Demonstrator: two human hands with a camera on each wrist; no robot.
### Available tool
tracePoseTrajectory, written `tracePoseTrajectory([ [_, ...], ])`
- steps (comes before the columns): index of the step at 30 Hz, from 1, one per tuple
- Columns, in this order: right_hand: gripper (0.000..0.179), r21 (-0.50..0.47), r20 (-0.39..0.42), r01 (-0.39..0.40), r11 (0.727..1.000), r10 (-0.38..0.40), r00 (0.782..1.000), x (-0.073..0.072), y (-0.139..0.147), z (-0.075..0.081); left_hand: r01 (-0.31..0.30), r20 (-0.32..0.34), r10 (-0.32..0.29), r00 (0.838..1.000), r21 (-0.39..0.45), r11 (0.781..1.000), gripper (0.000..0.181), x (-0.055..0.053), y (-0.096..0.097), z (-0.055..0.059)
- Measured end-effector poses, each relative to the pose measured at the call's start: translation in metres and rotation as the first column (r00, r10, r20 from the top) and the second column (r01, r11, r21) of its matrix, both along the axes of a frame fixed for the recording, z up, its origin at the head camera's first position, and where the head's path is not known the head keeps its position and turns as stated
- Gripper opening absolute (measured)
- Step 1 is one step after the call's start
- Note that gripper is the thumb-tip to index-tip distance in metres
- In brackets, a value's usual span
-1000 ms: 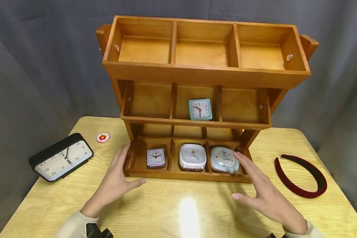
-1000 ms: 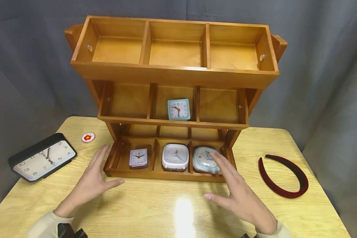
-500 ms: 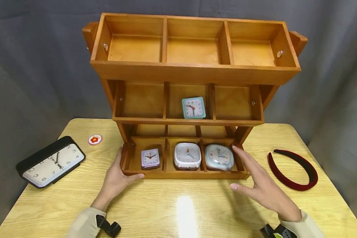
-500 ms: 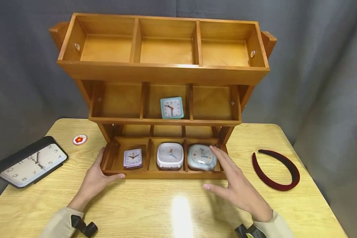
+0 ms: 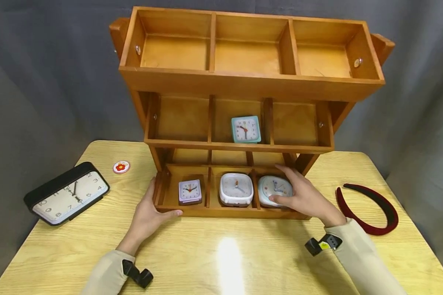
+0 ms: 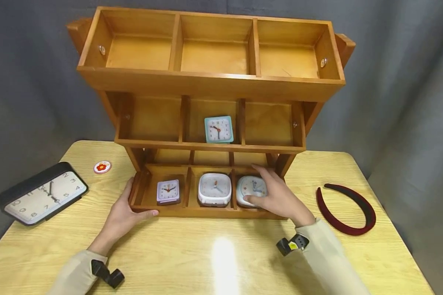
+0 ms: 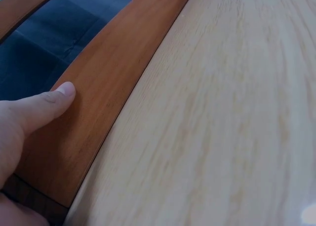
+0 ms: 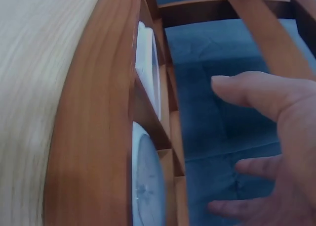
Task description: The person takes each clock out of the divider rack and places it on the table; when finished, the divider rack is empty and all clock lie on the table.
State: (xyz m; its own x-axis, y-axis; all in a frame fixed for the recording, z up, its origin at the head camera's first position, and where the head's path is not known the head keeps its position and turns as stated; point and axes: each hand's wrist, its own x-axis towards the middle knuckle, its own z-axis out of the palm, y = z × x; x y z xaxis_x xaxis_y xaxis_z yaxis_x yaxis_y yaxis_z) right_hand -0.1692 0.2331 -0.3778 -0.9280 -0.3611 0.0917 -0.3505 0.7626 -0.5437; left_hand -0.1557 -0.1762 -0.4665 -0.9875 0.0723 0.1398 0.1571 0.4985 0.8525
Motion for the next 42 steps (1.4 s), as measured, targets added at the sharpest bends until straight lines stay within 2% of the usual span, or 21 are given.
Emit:
tracePoseTrajectory([
  [5, 0.089, 0.013, 0.045, 0.006, 1.0, -0.007, 0.999, -0.014, -0.003, -0.013, 0.0, -0.004, 0.0, 1.0, 0.026, 1.0, 0.12, 0.0, 0.001, -0.002],
  [9, 0.085, 0.065, 0.007, -0.002, 0.998, 0.001, 1.0, -0.018, -0.005, -0.023, -0.005, -0.016, 0.006, 1.0, 0.035, 0.999, 0.119, 0.0, 0.0, -0.002],
  [13, 0.083, 0.12, -0.009, -0.02, 0.993, 0.021, 1.0, -0.022, -0.009, -0.024, 0.004, -0.02, -0.003, 1.0, 0.045, 0.999, 0.119, -0.002, -0.001, -0.001],
  [17, 0.082, 0.166, 0.055, -0.045, 0.985, 0.036, 0.998, -0.027, -0.017, -0.022, -0.001, -0.025, 0.003, 1.0, 0.067, 0.998, 0.119, -0.002, -0.003, 0.0],
  [20, 0.085, 0.225, 0.126, -0.027, 0.974, -0.002, 0.992, -0.031, -0.022, -0.023, 0.002, -0.022, 0.0, 1.0, 0.071, 0.997, 0.119, -0.002, -0.002, 0.001],
  [24, 0.09, 0.306, 0.167, 0.013, 0.952, -0.067, 0.984, -0.034, -0.026, -0.027, 0.011, -0.007, -0.011, 1.0, 0.077, 0.997, 0.12, -0.002, 0.001, 0.001],
  [28, 0.09, 0.34, 0.161, 0.018, 0.94, -0.077, 0.984, -0.036, -0.028, -0.028, -0.002, -0.001, 0.002, 1.0, 0.073, 0.997, 0.121, -0.001, 0.0, 0.002],
  [34, 0.09, 0.348, 0.125, 0.021, 0.937, -0.068, 0.99, -0.037, -0.028, -0.029, -0.002, 0.001, 0.002, 1.0, 0.06, 0.998, 0.122, -0.002, 0.0, 0.003],
  [42, 0.086, 0.302, 0.073, 0.034, 0.953, -0.059, 0.996, -0.033, -0.026, -0.031, 0.027, 0.002, -0.027, 1.0, 0.098, 0.995, 0.12, -0.002, 0.0, 0.001],
])
